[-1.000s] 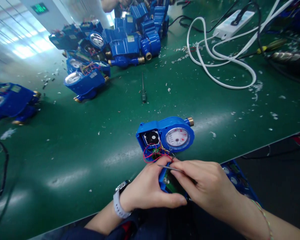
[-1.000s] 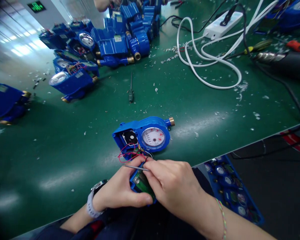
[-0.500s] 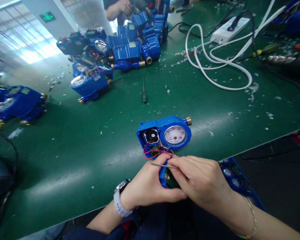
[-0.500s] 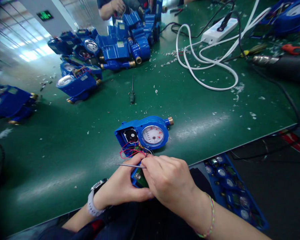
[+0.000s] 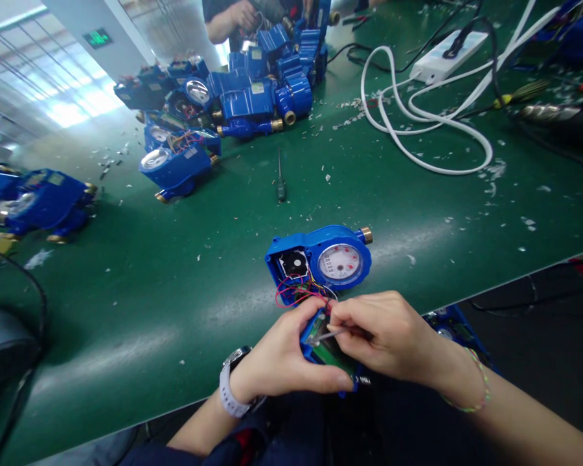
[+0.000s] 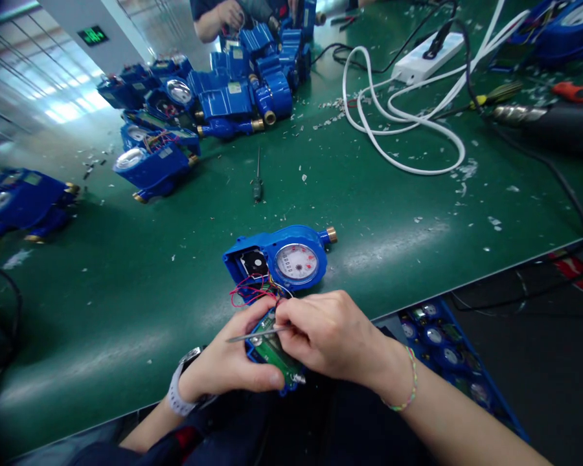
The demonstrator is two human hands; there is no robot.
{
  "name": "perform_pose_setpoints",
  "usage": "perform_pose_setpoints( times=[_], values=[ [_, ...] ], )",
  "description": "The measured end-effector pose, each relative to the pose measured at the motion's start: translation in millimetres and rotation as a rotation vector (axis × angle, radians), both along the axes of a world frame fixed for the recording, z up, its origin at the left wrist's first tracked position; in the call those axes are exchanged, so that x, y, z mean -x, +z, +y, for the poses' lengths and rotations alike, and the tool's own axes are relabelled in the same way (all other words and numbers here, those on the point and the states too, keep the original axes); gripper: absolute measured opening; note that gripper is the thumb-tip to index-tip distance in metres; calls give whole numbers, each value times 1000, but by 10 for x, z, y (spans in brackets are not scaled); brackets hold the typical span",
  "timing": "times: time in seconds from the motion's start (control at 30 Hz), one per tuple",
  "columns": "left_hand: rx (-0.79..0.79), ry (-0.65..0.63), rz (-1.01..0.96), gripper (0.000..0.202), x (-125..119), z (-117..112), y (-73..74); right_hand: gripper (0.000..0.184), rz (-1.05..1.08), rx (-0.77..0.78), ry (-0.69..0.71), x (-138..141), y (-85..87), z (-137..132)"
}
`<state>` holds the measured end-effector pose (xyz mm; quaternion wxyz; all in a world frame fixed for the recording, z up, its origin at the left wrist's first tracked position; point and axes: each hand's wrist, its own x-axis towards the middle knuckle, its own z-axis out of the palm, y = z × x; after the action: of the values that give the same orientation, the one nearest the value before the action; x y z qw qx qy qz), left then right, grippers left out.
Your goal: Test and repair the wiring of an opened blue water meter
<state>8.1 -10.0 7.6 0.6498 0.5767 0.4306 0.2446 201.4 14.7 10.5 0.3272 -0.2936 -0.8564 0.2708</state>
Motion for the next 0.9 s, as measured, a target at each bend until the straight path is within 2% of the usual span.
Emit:
perform_pose_setpoints(
  times=[0.13,0.23,0.43,0.6,0.7,0.8,0.9],
  values=[
    [14,-14,-100,68,43,14,-36,16,137,80,-42,-47,46,-9],
    [4,-8,-103,73,41,11,-62,13,132,89,-43,-52,77,-25],
    [19,12,-117,77,31,-11,-115,35,-195,-197,-7,-50,58,-31],
    [20,52,-155,79,26,-16,-134,38,-241,-267,19,-80,23,-58],
    [-11,22,-111,78,17,-7,-100,34,-146,-167,26,-77,27,-73],
    [-52,-27,-26,70,0,13,-48,23,-66,74,26,-58,53,-37],
    [-48,-52,10,60,-11,30,-28,14,-100,285,53,-44,80,37]
  ],
)
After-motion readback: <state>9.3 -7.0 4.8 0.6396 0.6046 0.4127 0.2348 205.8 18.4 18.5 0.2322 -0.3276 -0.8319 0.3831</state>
